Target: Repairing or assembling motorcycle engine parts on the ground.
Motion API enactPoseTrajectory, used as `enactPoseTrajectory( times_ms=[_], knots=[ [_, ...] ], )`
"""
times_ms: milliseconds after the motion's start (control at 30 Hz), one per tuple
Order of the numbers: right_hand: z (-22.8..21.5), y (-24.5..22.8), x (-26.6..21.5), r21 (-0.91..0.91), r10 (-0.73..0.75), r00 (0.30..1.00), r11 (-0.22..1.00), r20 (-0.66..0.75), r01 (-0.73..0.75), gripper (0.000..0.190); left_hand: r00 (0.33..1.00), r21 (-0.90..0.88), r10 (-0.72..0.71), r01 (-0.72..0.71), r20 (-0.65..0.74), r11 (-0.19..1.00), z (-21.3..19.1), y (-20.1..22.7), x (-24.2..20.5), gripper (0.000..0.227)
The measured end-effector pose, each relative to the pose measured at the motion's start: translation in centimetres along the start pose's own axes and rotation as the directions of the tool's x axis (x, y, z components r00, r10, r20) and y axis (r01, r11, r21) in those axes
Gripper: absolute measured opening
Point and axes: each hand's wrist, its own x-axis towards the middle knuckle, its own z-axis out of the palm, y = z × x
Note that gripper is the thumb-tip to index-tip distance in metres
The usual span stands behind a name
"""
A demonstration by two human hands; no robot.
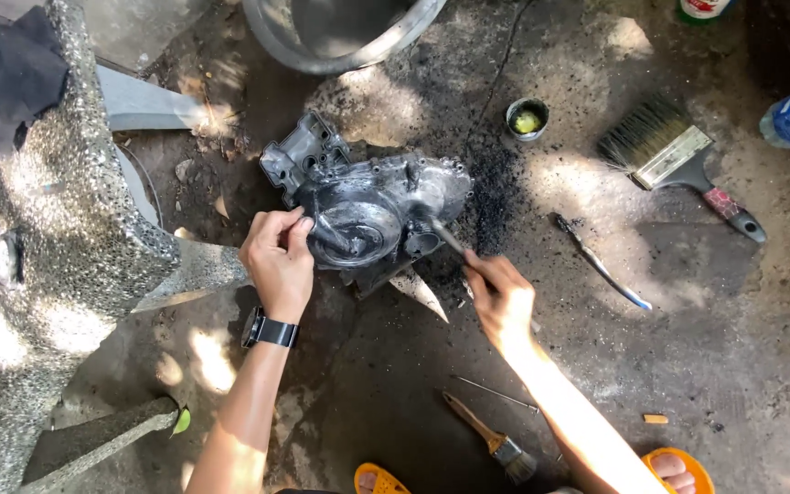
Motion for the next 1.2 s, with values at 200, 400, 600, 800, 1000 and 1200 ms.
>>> enactPoseTrajectory(
  times_ms=[200,400,600,800,1000,1200],
  knots=[
    [-1.4,-2.1,2.2,-0.202,-0.065,0.976,0.973,0.207,0.108,0.014,0.999,0.031,0.041,-0.041,-0.020,0.999,0.3,0.3,0.8,0.008],
    [-2.4,-1.8,2.4,-0.267,-0.051,0.957,0.955,0.284,0.130,0.017,0.999,0.055,0.045,-0.044,-0.006,0.998,0.3,-0.1,0.6,0.008],
    [-3.4,-0.2,3.3,-0.268,-0.112,0.942,0.942,0.317,0.203,0.021,0.997,0.030,-0.072,0.071,0.016,0.997,0.4,0.2,0.8,0.008],
    [-5.2,-2.5,5.3,-0.223,0.012,0.909,0.971,0.416,0.089,0.025,1.000,0.037,-0.025,0.025,0.002,0.999,0.2,0.1,0.4,0.007],
    [-5.8,-4.4,6.1,-0.460,0.240,0.878,0.888,0.414,-0.026,0.020,1.000,0.056,0.009,-0.009,0.003,0.998,0.3,0.3,0.8,0.008],
    [-4.8,-0.7,3.4,-0.401,0.099,0.914,0.913,0.394,0.073,0.019,1.000,0.031,-0.008,0.008,0.001,0.999,0.0,-0.2,0.1,0.010]
  ],
)
